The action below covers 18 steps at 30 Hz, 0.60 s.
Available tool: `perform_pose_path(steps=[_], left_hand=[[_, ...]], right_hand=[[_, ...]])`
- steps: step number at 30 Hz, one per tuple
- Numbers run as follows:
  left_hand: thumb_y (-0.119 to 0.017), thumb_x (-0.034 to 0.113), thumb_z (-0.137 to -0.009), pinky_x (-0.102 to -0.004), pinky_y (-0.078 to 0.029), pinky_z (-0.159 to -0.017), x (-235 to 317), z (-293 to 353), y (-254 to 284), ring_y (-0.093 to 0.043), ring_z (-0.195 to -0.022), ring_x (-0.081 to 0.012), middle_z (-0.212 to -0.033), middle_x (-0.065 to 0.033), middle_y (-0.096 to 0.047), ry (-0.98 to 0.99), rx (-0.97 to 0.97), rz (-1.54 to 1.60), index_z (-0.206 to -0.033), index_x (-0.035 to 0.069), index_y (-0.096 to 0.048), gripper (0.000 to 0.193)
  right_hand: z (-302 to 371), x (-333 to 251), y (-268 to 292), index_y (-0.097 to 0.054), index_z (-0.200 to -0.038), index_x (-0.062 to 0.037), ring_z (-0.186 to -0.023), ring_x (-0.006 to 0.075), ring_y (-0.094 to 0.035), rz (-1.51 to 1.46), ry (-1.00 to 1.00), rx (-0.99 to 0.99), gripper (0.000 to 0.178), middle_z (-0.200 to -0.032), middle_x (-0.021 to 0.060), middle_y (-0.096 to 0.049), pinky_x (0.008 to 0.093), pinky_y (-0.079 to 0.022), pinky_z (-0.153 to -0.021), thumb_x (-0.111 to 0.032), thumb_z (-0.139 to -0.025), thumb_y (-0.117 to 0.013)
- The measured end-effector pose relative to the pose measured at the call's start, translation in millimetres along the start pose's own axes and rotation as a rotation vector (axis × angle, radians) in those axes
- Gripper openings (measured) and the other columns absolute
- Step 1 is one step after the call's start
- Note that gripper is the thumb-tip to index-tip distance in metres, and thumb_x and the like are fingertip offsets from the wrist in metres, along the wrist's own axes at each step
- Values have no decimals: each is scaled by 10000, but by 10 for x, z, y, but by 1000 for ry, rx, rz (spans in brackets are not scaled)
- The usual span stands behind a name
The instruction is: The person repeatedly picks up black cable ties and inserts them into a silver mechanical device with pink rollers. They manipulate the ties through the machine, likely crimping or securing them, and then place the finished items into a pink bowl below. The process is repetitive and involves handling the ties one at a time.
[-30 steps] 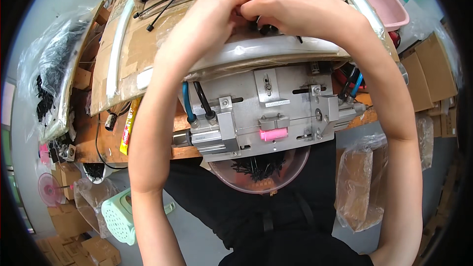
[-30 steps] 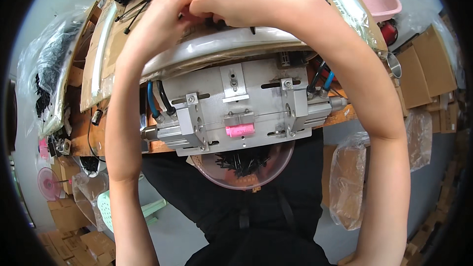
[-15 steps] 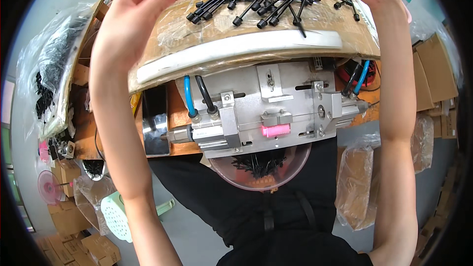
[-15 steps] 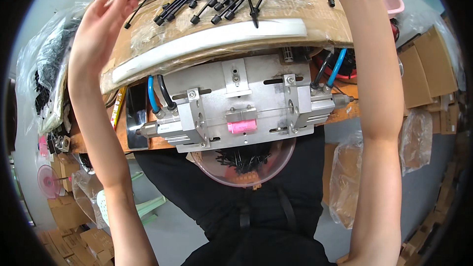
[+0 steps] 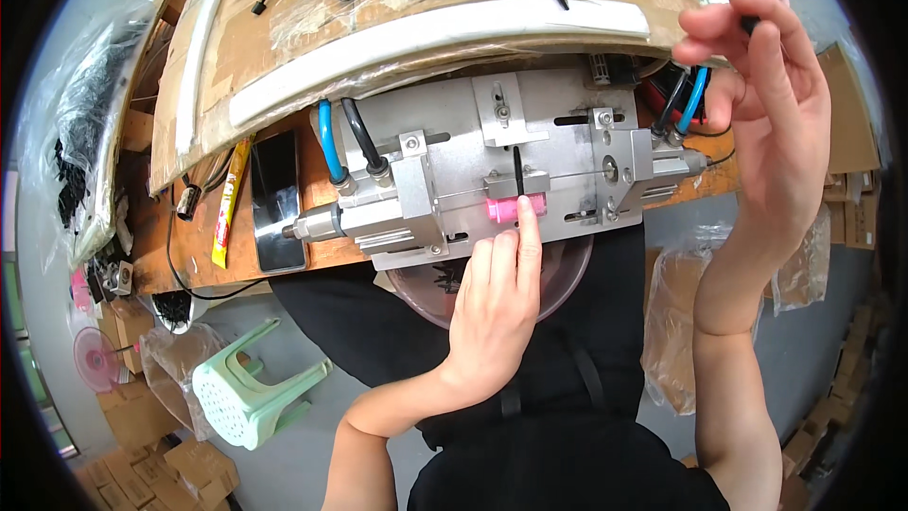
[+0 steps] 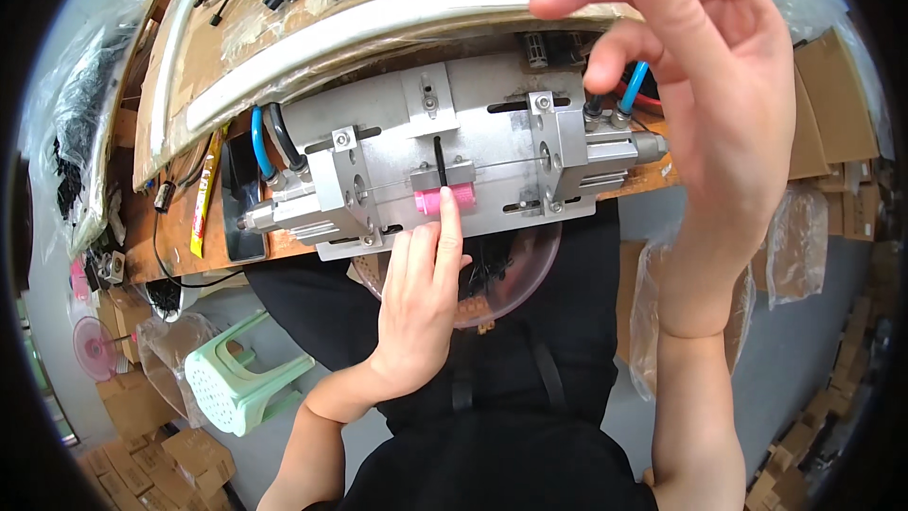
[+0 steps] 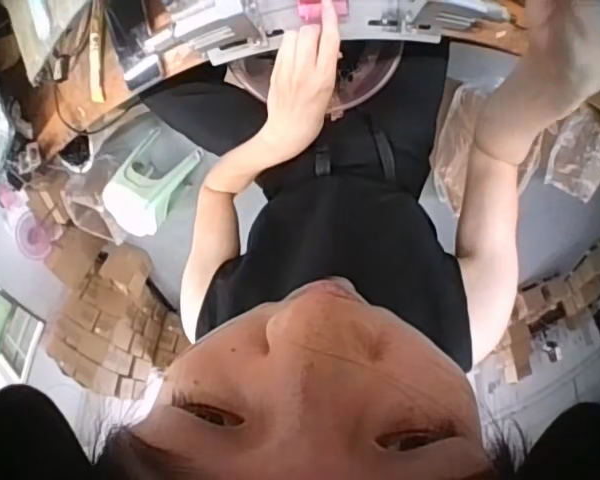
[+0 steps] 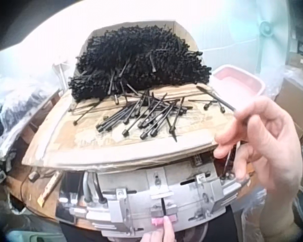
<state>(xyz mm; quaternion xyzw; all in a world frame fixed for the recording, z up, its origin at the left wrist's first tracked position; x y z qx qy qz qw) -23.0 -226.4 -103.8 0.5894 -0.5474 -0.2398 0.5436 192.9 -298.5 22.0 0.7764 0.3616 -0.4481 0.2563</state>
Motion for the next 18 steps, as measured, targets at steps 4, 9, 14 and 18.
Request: perform_pose_path(steps=[4, 9, 14, 18], left_hand=[[-671, -23, -783, -357, -455, -787, 23, -50, 24, -503, -865, -251, -970, -110, -497, 0, -14, 6, -1431, -79, -371, 717], [-624, 18, -781, -307, -472, -811, -38, -18, 95, -504, -866, -221, -951, -103, -494, -19, -87, -79, -1420, -102, -367, 699], [-635, -47, -798, -346, -474, -780, -319, -765, 812, -568, -863, -251, -960, -106, -574, -72, 273, 81, -1220, 59, -617, 436], [-633, 65, -862, -408, -432, -923, -1010, -1703, 948, -558, -1126, -332, -1189, -203, -589, -320, 310, 144, -1078, 59, -641, 216]], right_hand=[[207, -98, -199, -574, -1154, 46, -820, 165, -635, 228, 113, 76, 251, -1032, 178, -662, 219, -463, -593, -143, -989, -558], [766, 132, -626, -600, -1167, 87, -728, 149, -632, 521, 164, 77, 381, -1024, 164, -680, 259, -517, -613, 95, -797, -693], [1245, 459, -938, -520, -1300, 124, -609, 210, -582, 694, 179, -63, 683, -1009, 189, -675, 317, -494, -571, 133, -657, -748], [1335, 691, -1128, -490, -1366, 68, -599, 205, -570, 635, 104, -163, 687, -929, 145, -676, 309, -473, -559, 80, -727, -741]])
Point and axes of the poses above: each hand's wrist, its own z-axis away from the middle knuckle, its own y-axis out of the back of the hand, x = y × z, the point moved 4 cm from there along -z, towards the middle knuckle
